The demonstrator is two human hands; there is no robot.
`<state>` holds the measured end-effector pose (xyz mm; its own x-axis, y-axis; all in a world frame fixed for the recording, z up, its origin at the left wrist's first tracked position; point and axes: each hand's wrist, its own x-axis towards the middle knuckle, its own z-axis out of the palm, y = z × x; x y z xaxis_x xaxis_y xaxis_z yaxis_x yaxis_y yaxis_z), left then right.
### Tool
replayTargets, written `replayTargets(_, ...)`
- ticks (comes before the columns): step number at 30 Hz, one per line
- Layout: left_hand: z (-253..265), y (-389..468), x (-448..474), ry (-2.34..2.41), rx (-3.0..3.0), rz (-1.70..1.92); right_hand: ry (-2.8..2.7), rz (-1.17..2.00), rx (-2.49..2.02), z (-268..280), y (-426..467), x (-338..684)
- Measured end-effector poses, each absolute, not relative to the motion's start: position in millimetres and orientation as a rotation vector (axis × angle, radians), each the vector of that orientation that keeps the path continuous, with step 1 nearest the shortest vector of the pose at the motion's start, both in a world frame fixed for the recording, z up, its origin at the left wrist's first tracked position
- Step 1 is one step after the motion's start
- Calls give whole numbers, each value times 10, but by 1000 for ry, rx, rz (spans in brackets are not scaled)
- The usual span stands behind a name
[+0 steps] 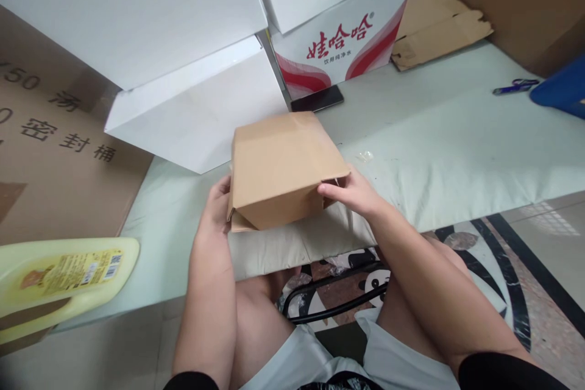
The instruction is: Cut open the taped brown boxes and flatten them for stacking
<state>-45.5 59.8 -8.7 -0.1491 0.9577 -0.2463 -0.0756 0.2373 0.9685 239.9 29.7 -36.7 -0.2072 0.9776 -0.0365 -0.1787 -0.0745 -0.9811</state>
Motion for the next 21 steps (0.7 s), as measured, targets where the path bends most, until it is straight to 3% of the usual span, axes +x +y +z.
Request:
replayTargets(3, -103, 588, -440, 1374, 936, 1127, -1143, 1421, -1116, -337, 309, 2407)
replayTargets(10, -34, 553, -527, 1347, 1056, 1347, -1128, 952, -1531, -302, 390, 2405)
replayTargets(16, 127, 419, -634, 1150, 1397, 771, -1093, 937, -1556, -255, 356, 2401)
replayTargets(21, 170, 432, -647, 1187, 1500, 574, -1040, 895, -1540, -272, 355, 2410)
